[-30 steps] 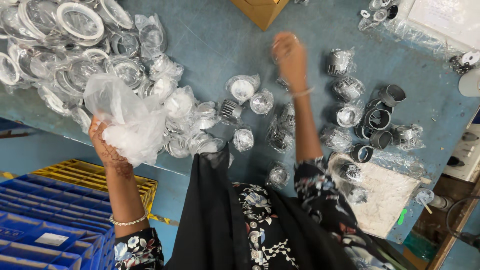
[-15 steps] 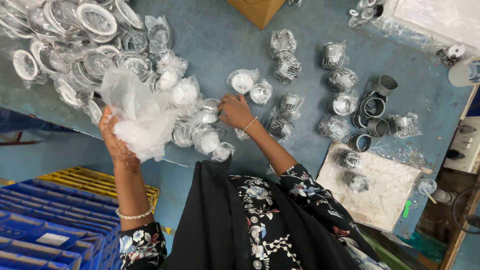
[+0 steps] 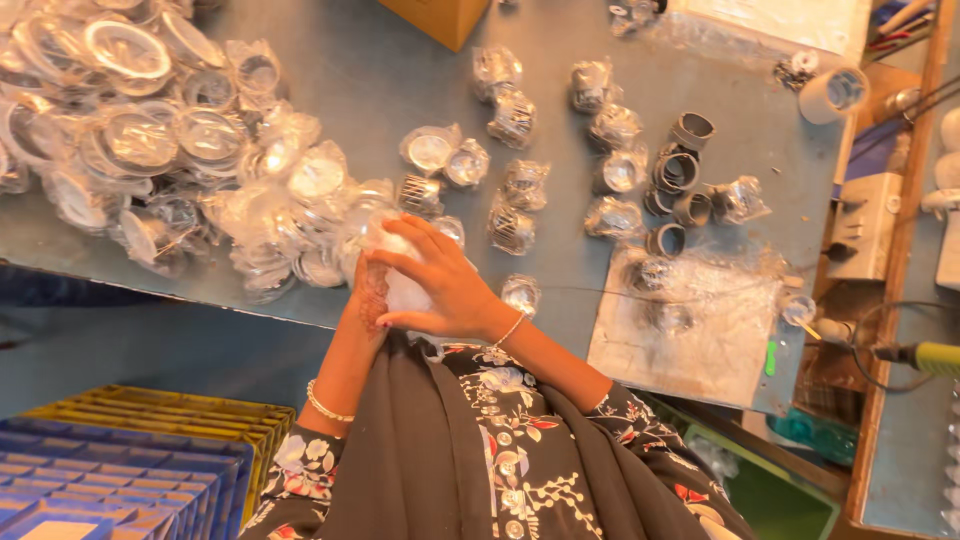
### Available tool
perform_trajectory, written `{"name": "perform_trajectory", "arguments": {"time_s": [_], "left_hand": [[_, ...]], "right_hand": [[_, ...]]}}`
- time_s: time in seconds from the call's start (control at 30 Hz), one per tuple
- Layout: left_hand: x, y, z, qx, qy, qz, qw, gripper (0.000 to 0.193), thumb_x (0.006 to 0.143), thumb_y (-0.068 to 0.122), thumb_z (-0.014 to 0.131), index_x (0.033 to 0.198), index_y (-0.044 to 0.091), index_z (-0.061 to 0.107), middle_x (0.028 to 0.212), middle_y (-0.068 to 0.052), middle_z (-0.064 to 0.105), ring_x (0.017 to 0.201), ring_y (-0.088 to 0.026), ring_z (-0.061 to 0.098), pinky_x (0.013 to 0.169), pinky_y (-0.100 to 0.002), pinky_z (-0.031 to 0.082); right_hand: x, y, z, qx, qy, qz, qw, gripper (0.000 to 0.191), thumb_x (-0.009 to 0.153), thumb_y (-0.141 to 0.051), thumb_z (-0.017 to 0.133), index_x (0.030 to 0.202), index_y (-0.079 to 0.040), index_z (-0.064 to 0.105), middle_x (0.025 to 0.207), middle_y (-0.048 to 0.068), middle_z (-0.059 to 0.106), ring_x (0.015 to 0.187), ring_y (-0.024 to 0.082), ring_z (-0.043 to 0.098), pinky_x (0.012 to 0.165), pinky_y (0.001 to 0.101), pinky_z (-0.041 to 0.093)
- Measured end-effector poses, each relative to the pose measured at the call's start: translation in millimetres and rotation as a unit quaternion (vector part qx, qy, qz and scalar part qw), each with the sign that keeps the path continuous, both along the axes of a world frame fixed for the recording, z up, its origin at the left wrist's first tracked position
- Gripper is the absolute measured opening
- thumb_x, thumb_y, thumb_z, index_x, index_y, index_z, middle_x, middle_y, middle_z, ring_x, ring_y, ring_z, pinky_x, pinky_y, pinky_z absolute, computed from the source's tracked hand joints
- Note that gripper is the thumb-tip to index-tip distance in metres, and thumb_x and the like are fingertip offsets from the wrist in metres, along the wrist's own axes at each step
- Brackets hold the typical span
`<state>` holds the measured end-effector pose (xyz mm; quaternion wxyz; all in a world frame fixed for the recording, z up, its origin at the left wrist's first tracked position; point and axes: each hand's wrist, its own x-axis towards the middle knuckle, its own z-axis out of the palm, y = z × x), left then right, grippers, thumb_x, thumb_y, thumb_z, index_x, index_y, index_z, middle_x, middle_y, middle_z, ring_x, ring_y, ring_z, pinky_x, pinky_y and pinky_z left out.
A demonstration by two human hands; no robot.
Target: The person repeatedly picks up small metal parts from a table, places them into clear plastic bags, and sets the filled bags aside. The person also handles empty plastic bags and stacks wrapped items on the table.
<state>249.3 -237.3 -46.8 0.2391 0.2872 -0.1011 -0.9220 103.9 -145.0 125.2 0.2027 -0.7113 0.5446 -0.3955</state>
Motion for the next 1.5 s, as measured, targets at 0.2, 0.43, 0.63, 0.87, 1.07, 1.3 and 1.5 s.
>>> {"name": "perform_trajectory", "arguments": {"time_s": [0.2,0.43,0.63,0.87,1.07,1.3,1.5], "left_hand": [[-36,27,14,0.025,0.154,-0.024,0.988,0.056,0.108,0.042,0.038,0.152,0.007,0.042,0.151,-0.017,0.049,0.139,-0.03,0.052,0.121,-0.045,0.039],[-85,69,86,0.038,0.17,-0.087,0.981,0.067,0.102,0.051,0.04,0.147,0.003,0.049,0.141,-0.021,0.061,0.131,-0.036,0.056,0.114,-0.044,0.044],[-106,100,113,0.08,0.317,-0.09,0.941,0.073,0.1,0.068,0.041,0.146,0.013,0.047,0.145,-0.016,0.055,0.137,-0.041,0.048,0.112,-0.062,0.041],[-127,121,101,0.178,0.327,0.035,0.927,0.091,0.094,0.077,0.05,0.152,0.008,0.045,0.146,-0.012,0.054,0.144,-0.034,0.046,0.118,-0.057,0.038],[-125,116,86,0.116,0.238,0.076,0.961,0.084,0.087,0.074,0.063,0.142,0.012,0.051,0.132,-0.008,0.06,0.13,-0.034,0.055,0.113,-0.058,0.043],[-98,115,45,0.176,0.11,0.057,0.977,0.062,0.091,0.061,0.065,0.134,0.016,0.06,0.131,-0.007,0.064,0.121,-0.03,0.06,0.107,-0.049,0.046],[-70,92,-18,0.155,0.135,0.151,0.967,0.042,0.099,0.044,0.061,0.132,0.019,0.063,0.136,-0.004,0.064,0.13,-0.023,0.059,0.113,-0.045,0.047]], "right_hand": [[-13,33,-11,-0.089,0.034,-0.093,0.991,0.057,0.084,-0.043,0.083,0.128,-0.012,0.064,0.142,0.015,0.055,0.135,0.035,0.052,0.115,0.0515,0.039],[-30,54,-45,-0.125,0.038,-0.237,0.963,0.027,0.086,-0.021,0.082,0.098,-0.006,0.063,0.107,0.013,0.062,0.097,0.033,0.063,0.085,0.0426,0.05],[-53,49,-66,0.041,-0.274,-0.282,0.918,0.027,0.096,-0.022,0.074,0.087,0.0,0.063,0.079,0.014,0.063,0.068,0.023,0.058,0.064,0.0343,0.045],[-52,39,-62,0.087,-0.279,-0.312,0.904,0.024,0.104,-0.03,0.061,0.107,-0.006,0.063,0.085,0.01,0.072,0.072,0.023,0.07,0.068,0.0319,0.052],[-50,37,-63,0.012,-0.009,-0.309,0.951,0.027,0.098,-0.015,0.058,0.123,-0.01,0.064,0.099,0.012,0.073,0.084,0.031,0.07,0.077,0.0389,0.053],[-38,38,-72,0.088,0.213,-0.236,0.944,0.033,0.093,-0.019,0.063,0.123,-0.007,0.06,0.101,0.008,0.063,0.103,0.028,0.06,0.107,0.0562,0.035],[-27,48,-69,0.102,0.195,-0.111,0.969,0.068,0.089,-0.022,0.063,0.148,-0.001,0.039,0.144,0.018,0.051,0.135,0.033,0.048,0.111,0.0614,0.031]]}}
